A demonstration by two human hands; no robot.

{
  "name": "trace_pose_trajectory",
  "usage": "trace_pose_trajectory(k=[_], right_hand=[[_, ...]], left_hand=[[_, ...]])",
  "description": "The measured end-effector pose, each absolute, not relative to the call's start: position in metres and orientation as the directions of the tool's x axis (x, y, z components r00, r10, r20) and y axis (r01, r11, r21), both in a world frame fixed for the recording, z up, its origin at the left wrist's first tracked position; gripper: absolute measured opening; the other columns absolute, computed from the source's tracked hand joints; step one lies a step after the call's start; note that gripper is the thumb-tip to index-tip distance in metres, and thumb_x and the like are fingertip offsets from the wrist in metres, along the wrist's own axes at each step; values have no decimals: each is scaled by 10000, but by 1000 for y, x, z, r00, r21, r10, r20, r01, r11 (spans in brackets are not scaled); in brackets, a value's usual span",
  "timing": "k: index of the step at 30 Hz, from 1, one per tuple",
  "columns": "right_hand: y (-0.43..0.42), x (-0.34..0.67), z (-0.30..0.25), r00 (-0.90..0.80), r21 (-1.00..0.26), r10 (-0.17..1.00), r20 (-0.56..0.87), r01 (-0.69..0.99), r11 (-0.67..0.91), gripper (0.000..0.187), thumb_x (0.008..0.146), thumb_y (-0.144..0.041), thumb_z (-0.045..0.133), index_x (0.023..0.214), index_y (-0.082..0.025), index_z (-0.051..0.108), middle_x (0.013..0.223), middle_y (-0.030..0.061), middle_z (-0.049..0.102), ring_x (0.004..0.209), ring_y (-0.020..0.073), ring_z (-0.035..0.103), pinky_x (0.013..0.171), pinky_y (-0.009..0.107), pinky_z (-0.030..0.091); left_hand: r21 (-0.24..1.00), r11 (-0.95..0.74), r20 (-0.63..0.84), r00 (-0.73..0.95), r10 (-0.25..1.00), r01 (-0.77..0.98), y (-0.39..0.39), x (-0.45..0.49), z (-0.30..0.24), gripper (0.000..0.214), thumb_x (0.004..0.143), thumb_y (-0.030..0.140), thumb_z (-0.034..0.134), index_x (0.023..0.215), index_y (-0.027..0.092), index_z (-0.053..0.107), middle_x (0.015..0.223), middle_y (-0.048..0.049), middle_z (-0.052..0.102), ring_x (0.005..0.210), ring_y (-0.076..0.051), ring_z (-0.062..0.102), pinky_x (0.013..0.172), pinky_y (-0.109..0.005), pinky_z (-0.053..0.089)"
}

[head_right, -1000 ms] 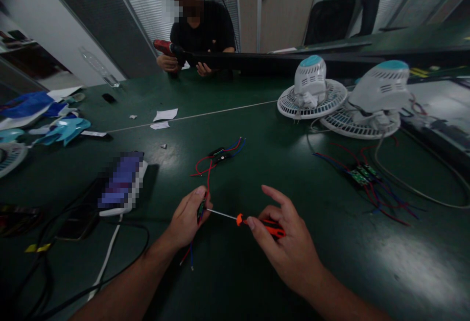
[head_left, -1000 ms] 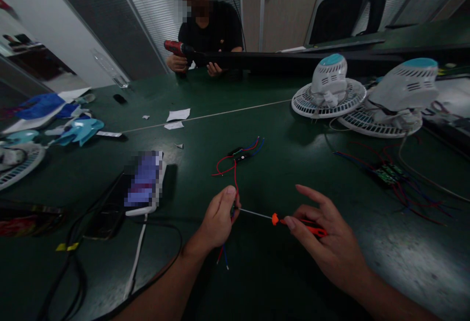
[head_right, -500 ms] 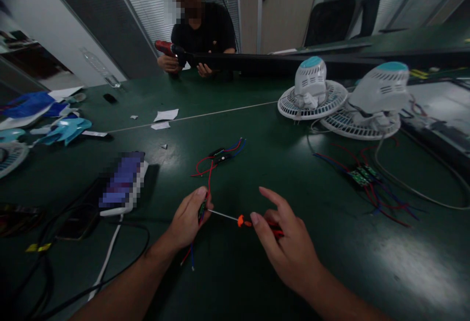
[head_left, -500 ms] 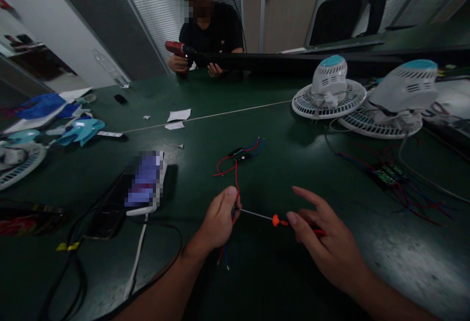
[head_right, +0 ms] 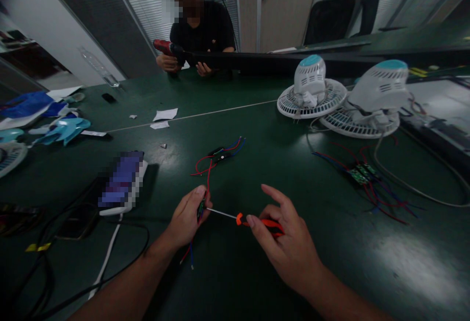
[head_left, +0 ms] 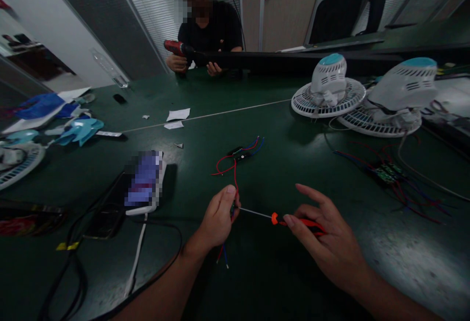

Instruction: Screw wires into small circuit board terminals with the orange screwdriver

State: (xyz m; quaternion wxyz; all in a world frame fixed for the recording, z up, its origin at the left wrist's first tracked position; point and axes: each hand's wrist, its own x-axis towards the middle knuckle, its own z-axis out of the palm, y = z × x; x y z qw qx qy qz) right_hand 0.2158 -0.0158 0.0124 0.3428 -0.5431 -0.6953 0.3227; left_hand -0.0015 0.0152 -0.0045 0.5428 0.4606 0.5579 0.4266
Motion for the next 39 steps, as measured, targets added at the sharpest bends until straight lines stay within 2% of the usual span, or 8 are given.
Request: trace_pose_trajectory(k=[6,10,12,15,18,25,30,39], right_hand=[[-16,215,12,-138,-856,982,127,486,179,507,898,-346,557,1334,-193,349,682,-29,646,546,145,592,537,280,460],[-16,212,13,-42,-919,998,43,390,56,540,851,-377,607,1309,-199,382,682,-34,638,456,115,524,435,245,425],[-17,211,14,-29,-941,999,-15,339,-5,568,833,-408,627,1307,-199,395,694,-29,638,464,115,543,418,235,421],[-17,212,16,-76,-942,994,-81,332,-52,532,891,-469,531,1328,-191,407,628,-29,625,495,138,585,405,237,412],[-16,214,17,-86,-909,989,-121,410,-76,482,954,-477,399,1322,-169,442,499,-55,560,435,136,543,389,241,389],[-14,213,14,-105,-908,994,-28,418,19,458,931,-424,479,1299,-155,435,587,-30,600,452,124,541,406,248,412],[-15,213,11,-106,-911,994,-20,411,26,460,927,-405,499,1314,-183,387,660,-23,617,502,129,575,457,262,447],[-15,214,12,-115,-892,991,75,435,118,449,907,-363,541,1299,-198,398,638,-50,597,484,113,529,467,240,430]], left_hand=[[975,205,-206,3,979,91,15,-1,-1,457,877,574,406,659,186,510,549,38,451,462,-95,405,457,-216,343],[977,177,-179,10,984,123,14,0,-1,460,883,569,396,647,190,506,533,38,441,458,-100,398,466,-225,346],[977,167,-171,19,985,129,14,0,-2,455,892,559,391,653,190,507,540,36,443,462,-101,402,467,-225,341],[978,169,-173,25,985,118,14,0,-2,450,897,554,388,661,190,507,547,37,441,463,-100,403,466,-225,335],[980,163,-167,26,986,111,15,-1,-1,455,893,558,391,649,190,502,542,39,439,464,-100,403,478,-227,344],[978,179,-182,22,983,104,14,-1,-2,436,910,523,382,658,189,504,541,42,434,469,-99,406,474,-222,342],[979,187,-189,23,982,74,14,-1,-3,438,899,536,404,659,187,512,556,36,449,479,-98,413,479,-220,353],[980,178,-182,36,983,94,15,-2,-5,431,920,515,368,675,186,499,557,42,447,483,-95,407,485,-217,341]])
